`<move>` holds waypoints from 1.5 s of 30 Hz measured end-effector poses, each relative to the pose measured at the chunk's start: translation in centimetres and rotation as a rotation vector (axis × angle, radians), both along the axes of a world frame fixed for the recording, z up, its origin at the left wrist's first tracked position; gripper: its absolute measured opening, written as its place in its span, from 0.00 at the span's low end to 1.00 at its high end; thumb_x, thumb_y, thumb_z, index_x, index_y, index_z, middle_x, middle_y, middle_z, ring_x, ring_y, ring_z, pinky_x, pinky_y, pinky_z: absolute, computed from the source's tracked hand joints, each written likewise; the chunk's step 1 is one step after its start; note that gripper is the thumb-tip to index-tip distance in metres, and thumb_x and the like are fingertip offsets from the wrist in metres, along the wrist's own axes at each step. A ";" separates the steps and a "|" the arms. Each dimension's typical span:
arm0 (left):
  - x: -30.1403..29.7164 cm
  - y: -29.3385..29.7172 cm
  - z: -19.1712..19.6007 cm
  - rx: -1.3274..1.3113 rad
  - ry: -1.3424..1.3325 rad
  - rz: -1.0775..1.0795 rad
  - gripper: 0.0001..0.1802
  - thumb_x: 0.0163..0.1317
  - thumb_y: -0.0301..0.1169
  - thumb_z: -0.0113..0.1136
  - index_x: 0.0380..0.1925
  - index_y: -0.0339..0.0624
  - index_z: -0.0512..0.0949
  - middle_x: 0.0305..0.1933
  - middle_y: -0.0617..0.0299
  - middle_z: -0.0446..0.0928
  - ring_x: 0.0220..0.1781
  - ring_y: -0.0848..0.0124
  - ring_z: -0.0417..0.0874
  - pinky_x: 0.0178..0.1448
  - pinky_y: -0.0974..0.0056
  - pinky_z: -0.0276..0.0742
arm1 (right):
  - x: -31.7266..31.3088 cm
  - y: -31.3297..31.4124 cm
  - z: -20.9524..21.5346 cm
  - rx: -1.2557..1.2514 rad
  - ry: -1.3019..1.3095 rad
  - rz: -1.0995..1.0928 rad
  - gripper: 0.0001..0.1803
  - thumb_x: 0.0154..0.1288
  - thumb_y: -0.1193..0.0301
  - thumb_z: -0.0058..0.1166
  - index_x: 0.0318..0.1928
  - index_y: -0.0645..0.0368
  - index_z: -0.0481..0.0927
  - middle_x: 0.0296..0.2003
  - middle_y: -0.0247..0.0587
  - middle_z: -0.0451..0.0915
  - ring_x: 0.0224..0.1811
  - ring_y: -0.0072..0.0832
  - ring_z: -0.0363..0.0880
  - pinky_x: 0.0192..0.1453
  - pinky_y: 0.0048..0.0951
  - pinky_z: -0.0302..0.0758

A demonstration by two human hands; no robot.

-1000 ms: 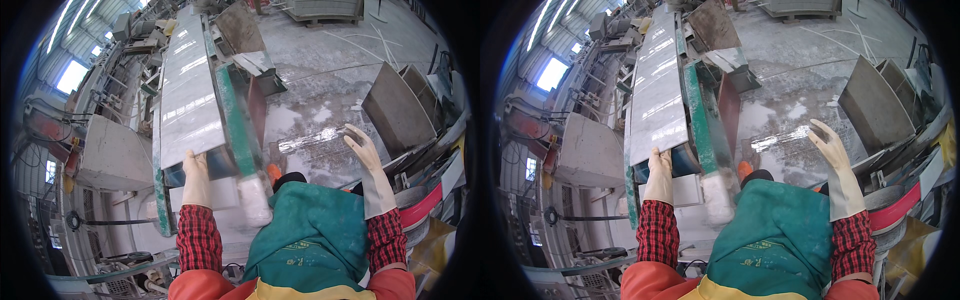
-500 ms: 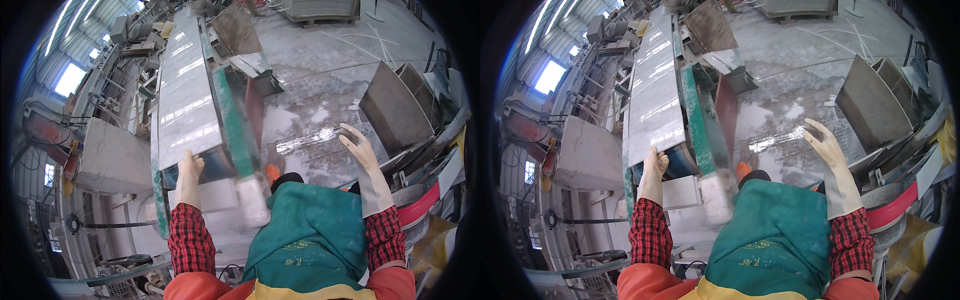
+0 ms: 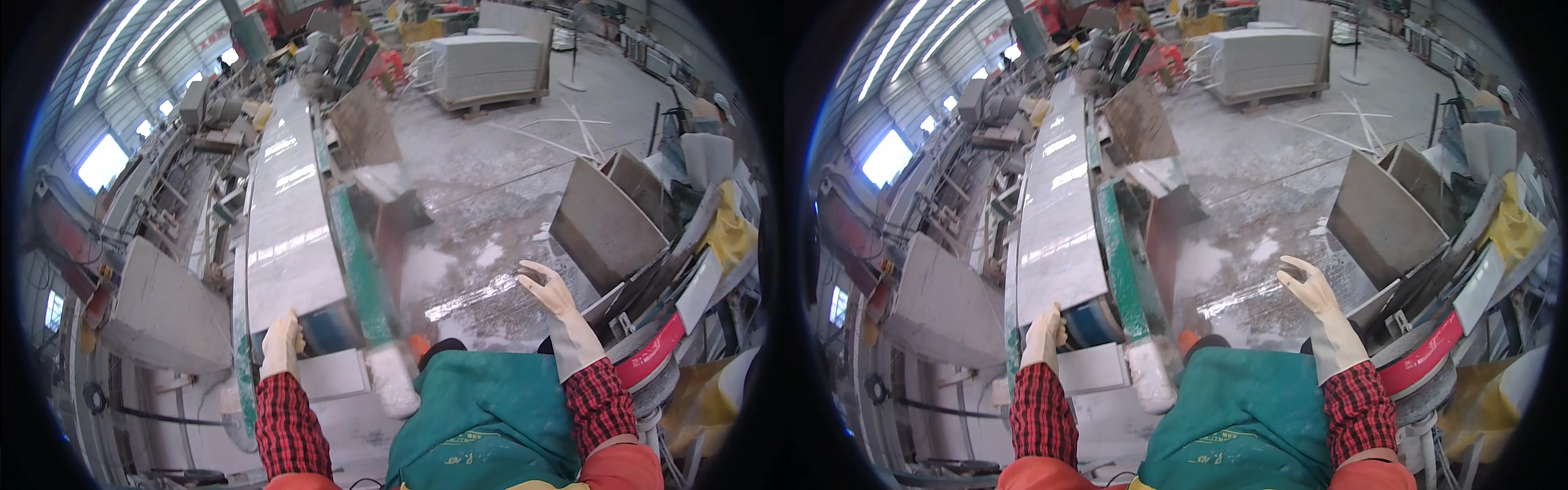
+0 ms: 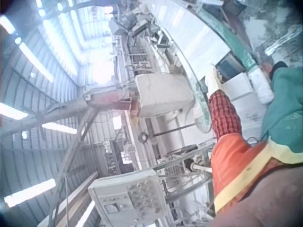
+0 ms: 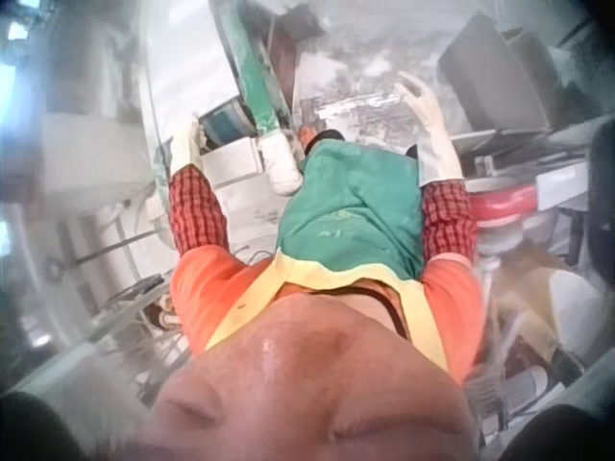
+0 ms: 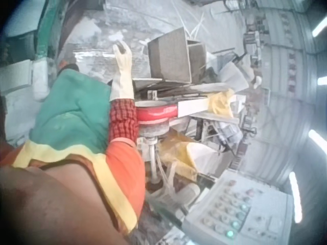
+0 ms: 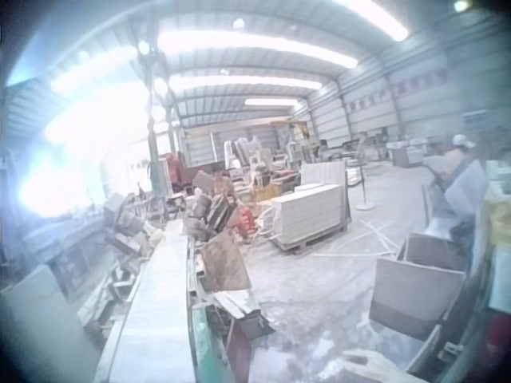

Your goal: The person repeatedly rubs rectangular white panels against a moving sanding belt to smooth their surfaces. They handle each panel one at a time, flipping it to treat both sides, then place it aside after sanding.

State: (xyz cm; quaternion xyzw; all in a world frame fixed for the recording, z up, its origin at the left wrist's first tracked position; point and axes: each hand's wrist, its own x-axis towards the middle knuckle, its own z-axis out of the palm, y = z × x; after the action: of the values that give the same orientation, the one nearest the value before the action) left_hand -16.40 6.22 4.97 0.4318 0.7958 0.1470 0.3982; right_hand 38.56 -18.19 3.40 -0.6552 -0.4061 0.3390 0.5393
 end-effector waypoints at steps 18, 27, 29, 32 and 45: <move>17.7 -5.5 -5.6 0.925 0.286 -0.843 0.32 0.67 0.36 0.62 0.69 0.39 0.68 0.71 0.33 0.67 0.75 0.40 0.64 0.79 0.47 0.58 | 17.4 -31.7 1.5 -0.810 -1.069 -1.124 0.30 0.69 0.57 0.56 0.66 0.59 0.73 0.68 0.51 0.71 0.70 0.48 0.68 0.73 0.40 0.66; 18.5 -6.2 -4.9 0.920 0.320 -0.810 0.29 0.67 0.30 0.61 0.68 0.43 0.71 0.72 0.33 0.66 0.76 0.40 0.64 0.79 0.49 0.59 | 20.3 -31.5 1.2 -0.907 -1.160 -1.049 0.29 0.73 0.49 0.47 0.60 0.58 0.78 0.55 0.49 0.80 0.56 0.50 0.76 0.64 0.45 0.71; 18.6 -6.7 -3.9 0.848 0.339 -0.802 0.30 0.69 0.33 0.60 0.71 0.46 0.69 0.75 0.36 0.63 0.78 0.43 0.62 0.80 0.50 0.58 | 19.2 -28.6 2.8 -0.960 -1.149 -1.102 0.29 0.74 0.47 0.45 0.60 0.57 0.78 0.55 0.48 0.79 0.58 0.49 0.75 0.65 0.46 0.70; 18.4 -6.5 -4.0 0.901 0.314 -0.798 0.28 0.66 0.29 0.61 0.67 0.41 0.72 0.72 0.32 0.66 0.75 0.40 0.65 0.78 0.49 0.60 | 19.6 -26.7 1.8 -0.973 -1.185 -1.196 0.29 0.74 0.47 0.44 0.61 0.55 0.77 0.58 0.46 0.78 0.63 0.47 0.72 0.67 0.48 0.68; 19.2 -7.8 -2.6 0.809 0.285 -0.777 0.26 0.71 0.31 0.57 0.69 0.43 0.70 0.76 0.34 0.61 0.79 0.43 0.60 0.81 0.51 0.56 | 19.7 -27.6 0.8 -0.857 -1.243 -1.170 0.28 0.74 0.50 0.46 0.62 0.56 0.78 0.58 0.47 0.79 0.61 0.49 0.75 0.66 0.49 0.69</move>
State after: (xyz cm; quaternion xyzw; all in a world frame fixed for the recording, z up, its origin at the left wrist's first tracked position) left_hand 2.78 -1.55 2.34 0.8258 0.5051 0.2230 0.1150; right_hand 58.29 -45.74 4.17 -0.9591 -0.0694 -0.2732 0.0250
